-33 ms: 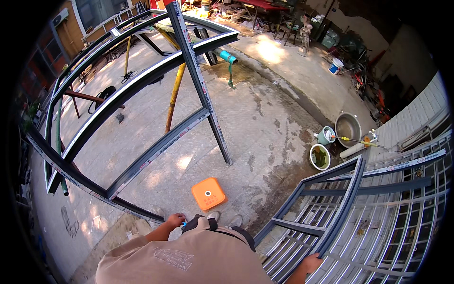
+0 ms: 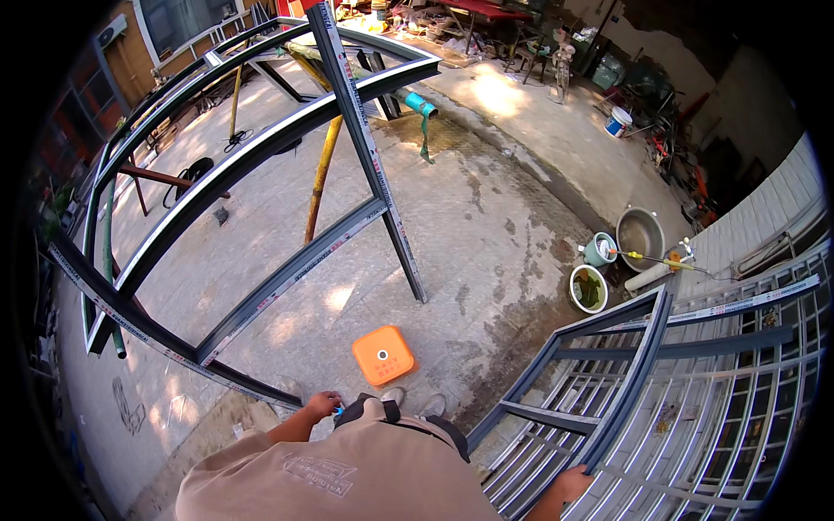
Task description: The person picks up metal frame pieces from a table and ground, then aligns them and presses them together to assemble a large rectangular frame structure on a stand.
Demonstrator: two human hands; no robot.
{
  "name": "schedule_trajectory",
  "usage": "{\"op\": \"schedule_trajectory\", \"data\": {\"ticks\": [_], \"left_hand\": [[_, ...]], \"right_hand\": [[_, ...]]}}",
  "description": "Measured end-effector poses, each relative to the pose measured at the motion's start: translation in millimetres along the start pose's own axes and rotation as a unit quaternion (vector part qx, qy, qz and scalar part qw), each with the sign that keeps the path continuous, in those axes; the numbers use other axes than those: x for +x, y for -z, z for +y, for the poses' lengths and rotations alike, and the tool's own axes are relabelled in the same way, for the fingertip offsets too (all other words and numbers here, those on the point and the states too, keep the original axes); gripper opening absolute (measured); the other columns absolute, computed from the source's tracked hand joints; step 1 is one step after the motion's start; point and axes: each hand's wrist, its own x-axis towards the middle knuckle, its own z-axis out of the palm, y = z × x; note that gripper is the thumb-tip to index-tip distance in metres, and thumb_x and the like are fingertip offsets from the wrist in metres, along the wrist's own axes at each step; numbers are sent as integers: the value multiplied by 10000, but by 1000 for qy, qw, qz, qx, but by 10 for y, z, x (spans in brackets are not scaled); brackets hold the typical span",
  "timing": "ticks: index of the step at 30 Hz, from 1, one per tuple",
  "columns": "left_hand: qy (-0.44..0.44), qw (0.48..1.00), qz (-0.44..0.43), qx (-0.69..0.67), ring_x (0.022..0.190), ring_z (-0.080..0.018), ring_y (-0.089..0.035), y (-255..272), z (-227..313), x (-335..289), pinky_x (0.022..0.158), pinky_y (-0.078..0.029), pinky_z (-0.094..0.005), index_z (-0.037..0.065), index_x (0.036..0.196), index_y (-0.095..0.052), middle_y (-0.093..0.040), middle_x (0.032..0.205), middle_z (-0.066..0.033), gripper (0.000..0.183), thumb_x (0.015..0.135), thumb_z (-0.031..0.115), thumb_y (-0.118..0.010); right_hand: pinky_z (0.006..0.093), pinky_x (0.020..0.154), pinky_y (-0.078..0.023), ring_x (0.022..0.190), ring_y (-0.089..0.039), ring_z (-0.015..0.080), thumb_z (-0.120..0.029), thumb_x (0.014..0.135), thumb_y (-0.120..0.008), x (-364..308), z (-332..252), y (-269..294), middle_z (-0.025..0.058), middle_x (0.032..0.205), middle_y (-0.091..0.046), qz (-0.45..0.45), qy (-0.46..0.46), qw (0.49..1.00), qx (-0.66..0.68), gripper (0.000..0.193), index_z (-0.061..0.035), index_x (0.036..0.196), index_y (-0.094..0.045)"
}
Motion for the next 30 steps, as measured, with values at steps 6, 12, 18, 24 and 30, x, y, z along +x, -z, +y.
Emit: {"op": "schedule_trajectory", "data": {"ticks": [6, 12, 18, 24, 30], "left_hand": [[-14, 1000, 4, -5, 802, -213, -752, -7, 2, -28, 766, -595, -368, 17, 1056, -799, -790, 914, -118, 313, 903, 244, -647], [-15, 1000, -6, -11, 785, -211, -744, 10, 50, -59, 744, -592, -364, 9, 1035, -796, -779, 889, -115, 291, 905, 217, -640], [-3, 999, -3, -38, 792, -211, -743, 3, 72, -73, 741, -591, -353, -1, 1066, -793, -780, 912, -123, 298, 901, 200, -648], [4, 1000, -5, -30, 824, -224, -750, 4, 103, -100, 776, -604, -361, -5, 1172, -770, -786, 972, -129, 355, 938, 239, -664], [7, 1000, -3, -10, 874, -229, -759, 81, 206, -120, 807, -607, -375, 6, 1247, -744, -788, 1029, -128, 397, 962, 272, -668]], "right_hand": [[570, 984, -523, 1100, -683, 484, -423, 985, -530, -8, -50, 24, 292, 1219, -712, -12, -2, 1000, -1, 574, 63, 1265, -651], [560, 999, -522, 1126, -680, 480, -426, 992, -523, 7, 2, -23, 301, 1238, -706, -10, 14, 1000, 1, 600, 77, 1300, -635], [551, 1004, -527, 1142, -680, 472, -439, 1002, -517, 55, 17, -60, 287, 1263, -704, -6, 5, 1000, -5, 609, 62, 1330, -626], [550, 990, -536, 1140, -687, 462, -444, 1006, -521, 8, -66, 17, 267, 1266, -710, -35, -15, 999, -6, 607, 51, 1341, -625], [589, 1057, -488, 1192, -658, 504, -449, 968, -476, 2, -81, 63, 296, 1322, -678, -63, -25, 997, 24, 666, 52, 1393, -585]]}}
